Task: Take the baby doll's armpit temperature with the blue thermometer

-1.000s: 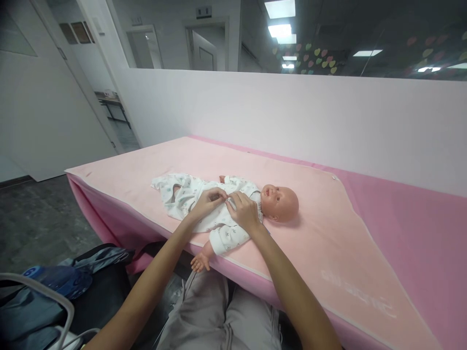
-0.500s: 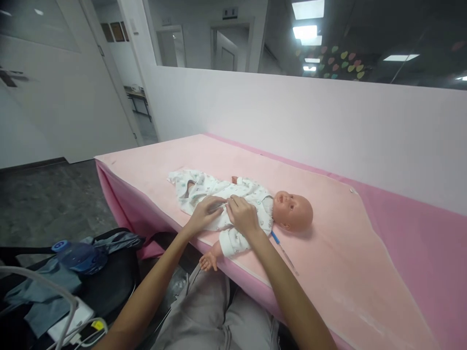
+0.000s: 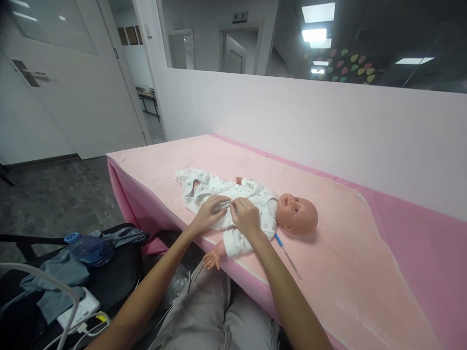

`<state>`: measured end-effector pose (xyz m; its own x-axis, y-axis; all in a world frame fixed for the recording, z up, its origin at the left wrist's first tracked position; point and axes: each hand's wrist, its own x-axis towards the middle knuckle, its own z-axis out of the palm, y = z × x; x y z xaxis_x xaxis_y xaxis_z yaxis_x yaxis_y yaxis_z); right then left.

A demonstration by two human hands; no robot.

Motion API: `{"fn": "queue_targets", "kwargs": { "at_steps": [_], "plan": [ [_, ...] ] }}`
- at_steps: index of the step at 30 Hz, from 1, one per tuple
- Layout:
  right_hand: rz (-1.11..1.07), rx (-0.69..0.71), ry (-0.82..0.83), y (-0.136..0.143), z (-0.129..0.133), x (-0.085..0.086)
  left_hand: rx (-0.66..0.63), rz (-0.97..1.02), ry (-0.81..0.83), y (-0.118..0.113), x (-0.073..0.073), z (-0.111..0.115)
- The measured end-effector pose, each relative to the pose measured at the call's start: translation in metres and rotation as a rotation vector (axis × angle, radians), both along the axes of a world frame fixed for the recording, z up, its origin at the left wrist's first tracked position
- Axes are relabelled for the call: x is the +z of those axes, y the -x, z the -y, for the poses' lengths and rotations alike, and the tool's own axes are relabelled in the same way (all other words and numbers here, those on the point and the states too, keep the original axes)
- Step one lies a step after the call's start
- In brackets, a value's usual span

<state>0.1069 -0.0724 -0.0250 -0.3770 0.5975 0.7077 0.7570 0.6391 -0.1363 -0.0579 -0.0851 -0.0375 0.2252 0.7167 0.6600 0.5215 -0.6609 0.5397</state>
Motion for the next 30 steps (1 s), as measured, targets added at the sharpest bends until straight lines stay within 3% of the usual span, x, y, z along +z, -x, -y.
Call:
{"fn": "queue_targets", "kwargs": {
  "at_steps": [21, 30],
  "plan": [
    [0.046, -0.026, -0.026, -0.0006, -0.0022, -0.0023, 0.082, -0.13, -0.038, -0.0055, -0.004, -0.0046],
    [0.06, -0.03, -0.024, -0.0001, -0.0021, -0.0016, -0.008, -0.02, 0.028, 0.0012, -0.0015, -0.0057]
  ]
}}
